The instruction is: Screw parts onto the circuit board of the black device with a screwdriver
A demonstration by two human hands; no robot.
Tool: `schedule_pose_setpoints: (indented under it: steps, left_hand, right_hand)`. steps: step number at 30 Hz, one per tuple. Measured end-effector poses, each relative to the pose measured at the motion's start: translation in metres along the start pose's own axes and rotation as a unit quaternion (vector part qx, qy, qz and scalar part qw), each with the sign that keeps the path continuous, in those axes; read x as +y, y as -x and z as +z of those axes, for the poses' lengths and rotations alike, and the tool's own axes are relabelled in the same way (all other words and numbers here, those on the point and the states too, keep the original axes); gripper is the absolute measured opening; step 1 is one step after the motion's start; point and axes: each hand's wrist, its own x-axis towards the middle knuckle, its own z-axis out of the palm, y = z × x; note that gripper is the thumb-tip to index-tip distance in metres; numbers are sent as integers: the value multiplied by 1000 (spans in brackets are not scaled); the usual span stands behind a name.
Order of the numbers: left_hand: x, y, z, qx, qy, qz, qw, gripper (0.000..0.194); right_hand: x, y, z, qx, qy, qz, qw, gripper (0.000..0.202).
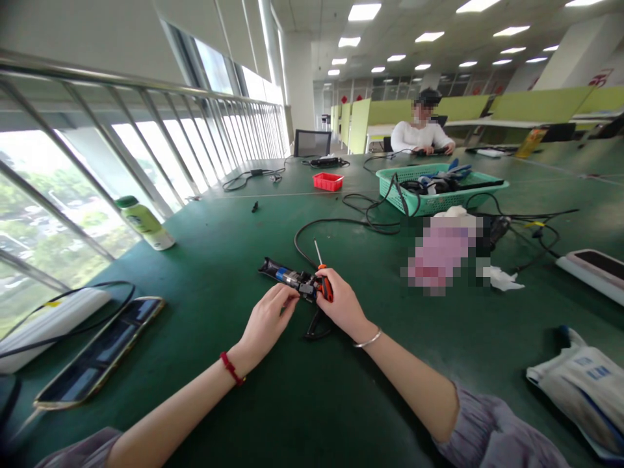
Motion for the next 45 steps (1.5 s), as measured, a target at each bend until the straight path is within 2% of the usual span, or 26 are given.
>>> schedule_pose_setpoints:
  steps: [6, 11, 18, 29, 35, 41, 45]
  left_hand:
    - [3, -16, 12, 23, 33, 9, 999, 10]
    - [2, -18, 20, 28, 10, 28, 999, 7]
    - [-3, -16, 19, 53, -2, 74, 996, 14]
    - [-10, -15, 19, 46, -61, 103, 992, 19]
    - [-8, -19, 16, 27, -79, 149, 985, 18]
    - [-5, -17, 11, 41, 10, 80, 996, 13]
    - [-6, -13, 12, 39, 28, 43, 998, 11]
  right_hand:
    - [5, -3, 4, 5, -3, 6, 1000, 32]
    - [5, -4, 5, 6, -10, 11, 1000, 32]
    - [7, -4, 6, 8, -15, 18, 1000, 33]
    - [9, -3, 8, 7, -10, 18, 1000, 33]
    - [11, -4, 11, 7, -11, 22, 1000, 32]
    - [8, -6, 8, 4, -15, 24, 1000, 32]
    - [5, -7, 6, 4, -15, 27, 1000, 32]
